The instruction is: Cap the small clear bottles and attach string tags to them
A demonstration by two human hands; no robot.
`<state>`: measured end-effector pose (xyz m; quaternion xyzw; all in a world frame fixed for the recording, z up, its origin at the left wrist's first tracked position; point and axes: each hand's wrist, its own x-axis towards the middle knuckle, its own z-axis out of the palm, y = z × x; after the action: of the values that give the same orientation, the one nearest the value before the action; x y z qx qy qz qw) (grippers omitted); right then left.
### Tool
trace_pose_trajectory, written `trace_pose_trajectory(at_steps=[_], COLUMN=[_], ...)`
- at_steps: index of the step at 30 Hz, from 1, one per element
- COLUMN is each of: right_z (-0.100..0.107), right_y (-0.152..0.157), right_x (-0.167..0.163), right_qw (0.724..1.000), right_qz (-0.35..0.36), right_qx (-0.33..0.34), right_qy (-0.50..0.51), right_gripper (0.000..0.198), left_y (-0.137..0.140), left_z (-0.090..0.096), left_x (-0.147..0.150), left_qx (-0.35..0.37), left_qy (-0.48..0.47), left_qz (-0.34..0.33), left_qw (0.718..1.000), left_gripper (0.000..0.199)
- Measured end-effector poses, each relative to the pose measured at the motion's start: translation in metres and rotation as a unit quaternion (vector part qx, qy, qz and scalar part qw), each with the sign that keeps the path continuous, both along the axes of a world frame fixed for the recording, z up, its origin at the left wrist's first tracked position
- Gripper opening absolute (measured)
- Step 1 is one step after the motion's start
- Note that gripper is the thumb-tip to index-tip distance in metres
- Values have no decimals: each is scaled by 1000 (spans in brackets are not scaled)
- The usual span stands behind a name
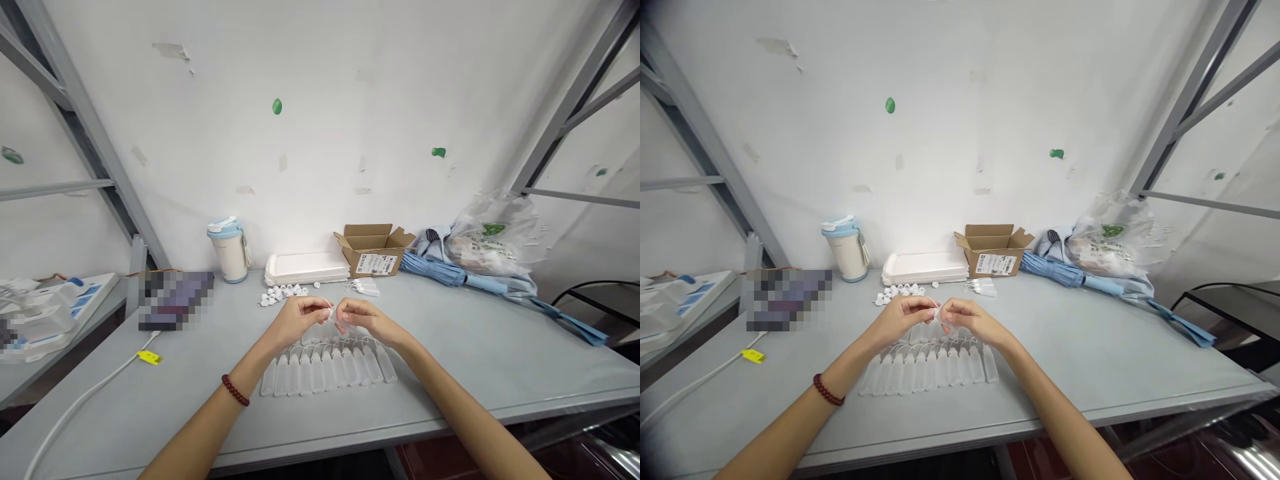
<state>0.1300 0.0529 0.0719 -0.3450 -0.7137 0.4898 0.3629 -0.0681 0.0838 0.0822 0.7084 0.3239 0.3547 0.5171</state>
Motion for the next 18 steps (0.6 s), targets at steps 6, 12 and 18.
trace_pose_trajectory(at_steps=[6, 12, 18], right_z=[-3, -6, -3], right_y=[2, 1, -2], right_x=[-2, -4, -8], right_qw=[1000, 998, 994], right_qz=[-7, -20, -69], right_qx=[-6, -47, -81], right_qy=[2, 40, 35], right_gripper=[22, 21, 29], left_y=[-2, -3, -1], left_z=[-1, -6, -7], left_x=[3, 5, 2], left_qx=[-35, -114, -73], left_qy=[5, -19, -21], left_qz=[5, -14, -7], left_qw=[999, 993, 997], left_gripper=[24, 28, 19])
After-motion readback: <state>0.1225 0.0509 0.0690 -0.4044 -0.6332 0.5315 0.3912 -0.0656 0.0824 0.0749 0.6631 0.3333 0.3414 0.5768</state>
